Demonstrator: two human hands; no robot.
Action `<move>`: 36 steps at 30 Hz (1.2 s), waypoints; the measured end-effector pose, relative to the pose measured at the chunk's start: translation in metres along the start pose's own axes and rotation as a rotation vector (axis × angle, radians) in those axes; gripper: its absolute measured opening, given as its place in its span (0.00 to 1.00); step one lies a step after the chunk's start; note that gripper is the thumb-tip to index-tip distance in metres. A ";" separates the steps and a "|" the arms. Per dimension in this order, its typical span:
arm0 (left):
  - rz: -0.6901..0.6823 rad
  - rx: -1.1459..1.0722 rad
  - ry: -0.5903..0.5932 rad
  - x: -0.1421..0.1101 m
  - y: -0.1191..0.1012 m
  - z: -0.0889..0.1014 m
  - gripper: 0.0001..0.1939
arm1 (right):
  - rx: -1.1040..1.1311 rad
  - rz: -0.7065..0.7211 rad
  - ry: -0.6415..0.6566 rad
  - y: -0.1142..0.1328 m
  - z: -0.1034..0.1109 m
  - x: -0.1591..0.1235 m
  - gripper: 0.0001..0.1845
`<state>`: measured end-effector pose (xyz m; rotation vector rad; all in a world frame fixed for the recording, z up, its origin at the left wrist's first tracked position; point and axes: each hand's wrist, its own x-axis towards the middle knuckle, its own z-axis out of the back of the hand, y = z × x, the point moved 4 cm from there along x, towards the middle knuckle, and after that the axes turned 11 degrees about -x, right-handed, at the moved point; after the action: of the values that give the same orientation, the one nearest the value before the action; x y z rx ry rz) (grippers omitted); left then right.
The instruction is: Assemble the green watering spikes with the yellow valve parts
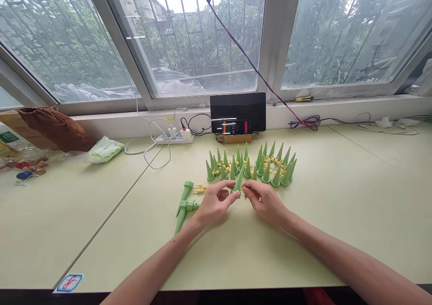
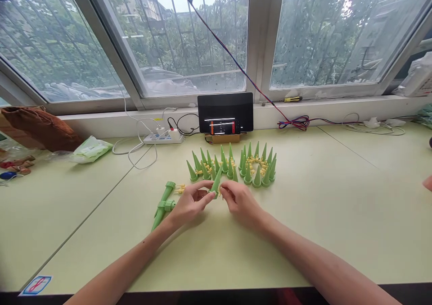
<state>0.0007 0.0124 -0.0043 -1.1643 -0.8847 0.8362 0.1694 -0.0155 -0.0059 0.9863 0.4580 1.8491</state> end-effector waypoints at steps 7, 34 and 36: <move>0.085 -0.182 -0.022 0.000 -0.006 0.000 0.22 | -0.009 0.062 -0.018 0.001 0.002 0.000 0.09; 0.023 -0.019 0.036 -0.002 0.004 -0.002 0.23 | 0.263 -0.173 0.031 -0.009 -0.005 -0.001 0.14; 0.014 -0.011 0.030 -0.002 0.004 -0.002 0.22 | 0.357 -0.232 0.065 -0.008 -0.005 -0.001 0.15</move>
<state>0.0012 0.0109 -0.0088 -1.1911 -0.8578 0.8243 0.1700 -0.0120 -0.0146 1.0587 0.9264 1.6238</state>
